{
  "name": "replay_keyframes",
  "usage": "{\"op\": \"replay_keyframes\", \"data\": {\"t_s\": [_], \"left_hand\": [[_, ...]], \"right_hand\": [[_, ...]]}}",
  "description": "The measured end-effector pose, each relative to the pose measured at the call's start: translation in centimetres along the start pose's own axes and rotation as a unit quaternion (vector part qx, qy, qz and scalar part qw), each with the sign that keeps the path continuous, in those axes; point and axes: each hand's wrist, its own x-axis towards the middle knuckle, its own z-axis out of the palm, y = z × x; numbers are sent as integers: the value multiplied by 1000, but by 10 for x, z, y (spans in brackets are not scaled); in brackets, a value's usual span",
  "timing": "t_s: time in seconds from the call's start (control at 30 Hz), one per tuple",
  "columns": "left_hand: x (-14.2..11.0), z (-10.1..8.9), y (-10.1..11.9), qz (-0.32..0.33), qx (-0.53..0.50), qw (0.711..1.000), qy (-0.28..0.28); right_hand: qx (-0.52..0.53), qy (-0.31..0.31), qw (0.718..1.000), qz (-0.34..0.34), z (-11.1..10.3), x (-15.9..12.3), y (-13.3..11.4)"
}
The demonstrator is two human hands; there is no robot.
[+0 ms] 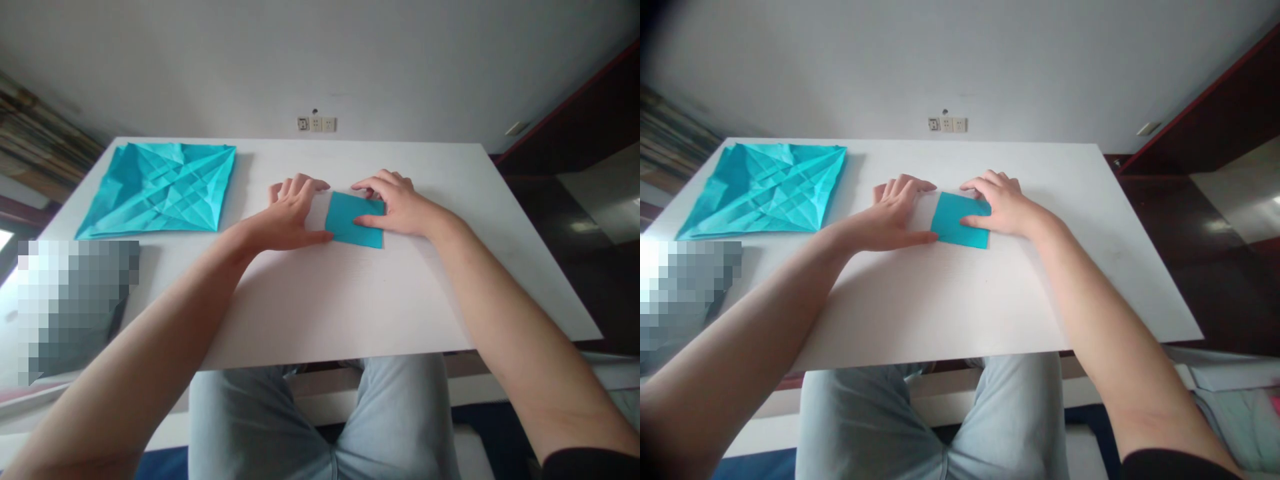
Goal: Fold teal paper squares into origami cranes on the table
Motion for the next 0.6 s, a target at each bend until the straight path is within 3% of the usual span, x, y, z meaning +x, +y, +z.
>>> {"op": "replay_keyframes", "data": {"t_s": [0.17, 0.43, 0.5, 0.6], "left_hand": [[0, 6, 5, -24, 22, 997, 72], [2, 6, 10, -95, 40, 988, 114], [4, 5, 17, -84, 33, 990, 112], [3, 6, 29, -9, 9, 998, 66]], "right_hand": [[-26, 0, 1000, 8, 4, 0, -5], [-48, 2, 999, 5, 9, -6, -15], [-49, 3, 999, 3, 12, -6, -16], [-62, 26, 998, 14, 16, -5, -18]]}}
